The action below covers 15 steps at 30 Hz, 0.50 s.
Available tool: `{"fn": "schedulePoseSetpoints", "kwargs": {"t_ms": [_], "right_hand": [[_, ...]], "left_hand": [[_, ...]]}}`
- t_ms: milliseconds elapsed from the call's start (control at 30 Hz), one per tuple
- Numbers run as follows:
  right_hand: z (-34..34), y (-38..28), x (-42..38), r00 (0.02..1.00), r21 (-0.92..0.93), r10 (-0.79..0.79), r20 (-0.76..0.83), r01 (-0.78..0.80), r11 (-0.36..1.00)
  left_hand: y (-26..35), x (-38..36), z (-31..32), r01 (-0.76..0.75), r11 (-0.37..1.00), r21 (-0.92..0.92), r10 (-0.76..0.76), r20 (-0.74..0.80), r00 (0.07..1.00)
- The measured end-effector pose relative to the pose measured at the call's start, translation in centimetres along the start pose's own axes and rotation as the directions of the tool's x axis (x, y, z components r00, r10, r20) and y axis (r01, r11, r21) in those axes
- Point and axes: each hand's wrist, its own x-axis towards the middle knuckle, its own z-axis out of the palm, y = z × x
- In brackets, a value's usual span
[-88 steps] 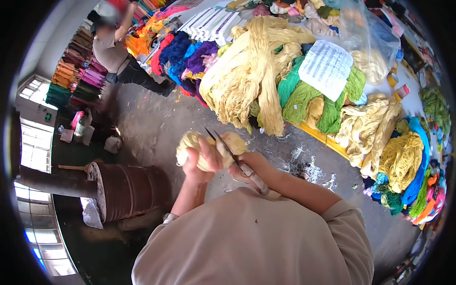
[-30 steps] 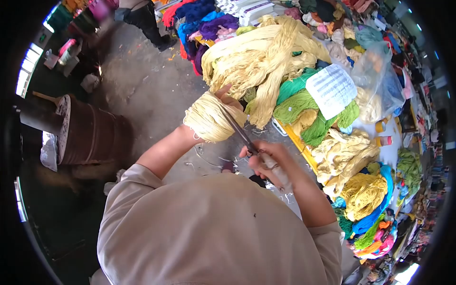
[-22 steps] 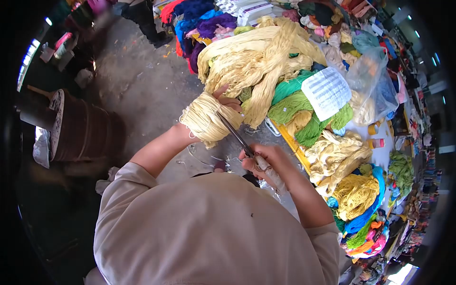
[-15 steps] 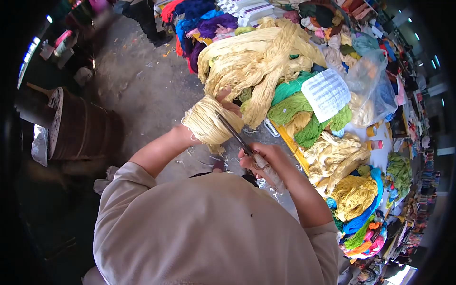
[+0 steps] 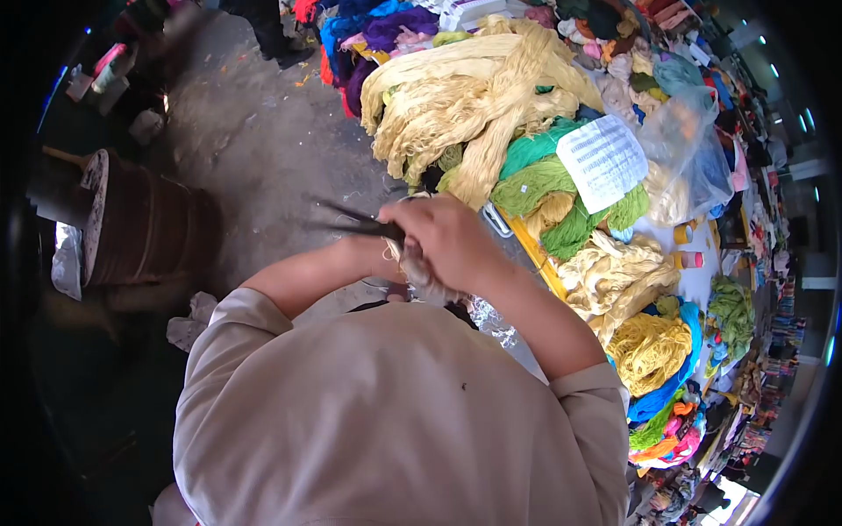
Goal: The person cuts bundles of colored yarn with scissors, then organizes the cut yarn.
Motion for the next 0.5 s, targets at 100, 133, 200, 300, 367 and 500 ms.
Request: {"fn": "schedulePoseSetpoints", "kwargs": {"t_ms": [100,133,200,300,367,500], "right_hand": [[0.7,2.9,0.1,0.918,0.547,0.396,0.030,-0.347,0.762],[0.9,3.6,0.1,0.837,0.865,0.546,0.028,-0.294,0.406],[0.3,5.7,-0.1,0.785,0.732,0.537,-0.310,-0.163,0.661],[0.1,11.3,-3.8,0.712,0.528,0.522,-0.470,-0.248,0.812],[0.5,15.2,-8.9,0.606,0.892,0.776,-0.176,-0.234,0.386],[4.6,19.5,-24.2,0.354,0.422,0.933,0.068,-0.857,0.295]], "left_hand": [[2.8,-1.2,-1.4,-0.085,0.962,0.260,0.093,-0.018,0.995],[1.8,-1.4,-0.1,-0.221,0.950,0.220,0.254,-0.135,0.958],[1.6,-1.9,0.7,-0.125,0.991,-0.037,0.121,-0.103,0.987],[3.6,-4.9,-2.9,0.009,0.682,-0.731,-0.100,-0.081,0.992],[4.8,-7.4,-5.6,-0.198,0.597,-0.778,-0.228,-0.401,0.887],[7.0,-8.8,-14.0,-0.486,0.578,-0.655,-0.130,-0.662,0.738]]}}
